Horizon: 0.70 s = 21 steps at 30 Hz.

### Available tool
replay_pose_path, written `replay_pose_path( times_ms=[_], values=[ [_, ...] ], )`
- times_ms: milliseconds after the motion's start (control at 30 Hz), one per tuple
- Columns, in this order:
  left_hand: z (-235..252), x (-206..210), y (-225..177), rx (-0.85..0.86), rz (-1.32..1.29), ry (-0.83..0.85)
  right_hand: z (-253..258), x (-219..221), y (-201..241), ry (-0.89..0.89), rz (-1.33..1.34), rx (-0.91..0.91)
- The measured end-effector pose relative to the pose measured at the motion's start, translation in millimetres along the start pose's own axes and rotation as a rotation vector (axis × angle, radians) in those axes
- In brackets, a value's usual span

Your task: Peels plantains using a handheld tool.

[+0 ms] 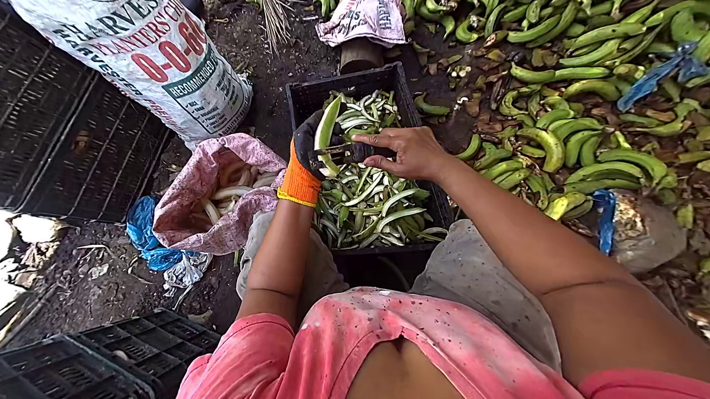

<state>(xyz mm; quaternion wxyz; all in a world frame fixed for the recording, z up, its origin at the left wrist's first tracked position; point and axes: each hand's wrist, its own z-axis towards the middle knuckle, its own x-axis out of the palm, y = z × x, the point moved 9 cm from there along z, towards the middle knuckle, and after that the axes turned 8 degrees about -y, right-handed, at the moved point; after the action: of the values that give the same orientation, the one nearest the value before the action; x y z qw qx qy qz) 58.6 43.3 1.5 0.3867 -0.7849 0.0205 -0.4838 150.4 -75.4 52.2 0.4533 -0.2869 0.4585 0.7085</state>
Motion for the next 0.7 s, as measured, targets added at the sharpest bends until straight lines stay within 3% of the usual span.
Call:
replay_pose_path(
  times_ms=[67,200,267,367,500,700],
  values=[
    [-4.7,-2.4,-4.6,0.171,0.105,-0.029,5.2,3.5,-6.0,-0.018,-0.016,0.074],
    [-8.5,-3.5,-9.9,0.304,0.204,-0.199,15.2,12.0,-27.6,-0.010,0.040,0.329],
    [-14.5,-2.3,-9.0,0.294,0.287,-0.241,18.2,18.1,-52.1,0.031,0.126,0.511],
    [-12.6,2.0,-1.5,0.177,0.270,-0.133,17.0,15.1,-95.0,0.037,0.206,0.677],
    [-7.5,3.9,-3.8,0.032,0.162,0.071,15.1,-5.6,-109.0,-0.079,0.344,0.699],
    [-3.5,5.5,-9.6,-0.008,0.035,0.088,8.7,-11.9,-44.8,0.022,0.671,0.512]
  ],
)
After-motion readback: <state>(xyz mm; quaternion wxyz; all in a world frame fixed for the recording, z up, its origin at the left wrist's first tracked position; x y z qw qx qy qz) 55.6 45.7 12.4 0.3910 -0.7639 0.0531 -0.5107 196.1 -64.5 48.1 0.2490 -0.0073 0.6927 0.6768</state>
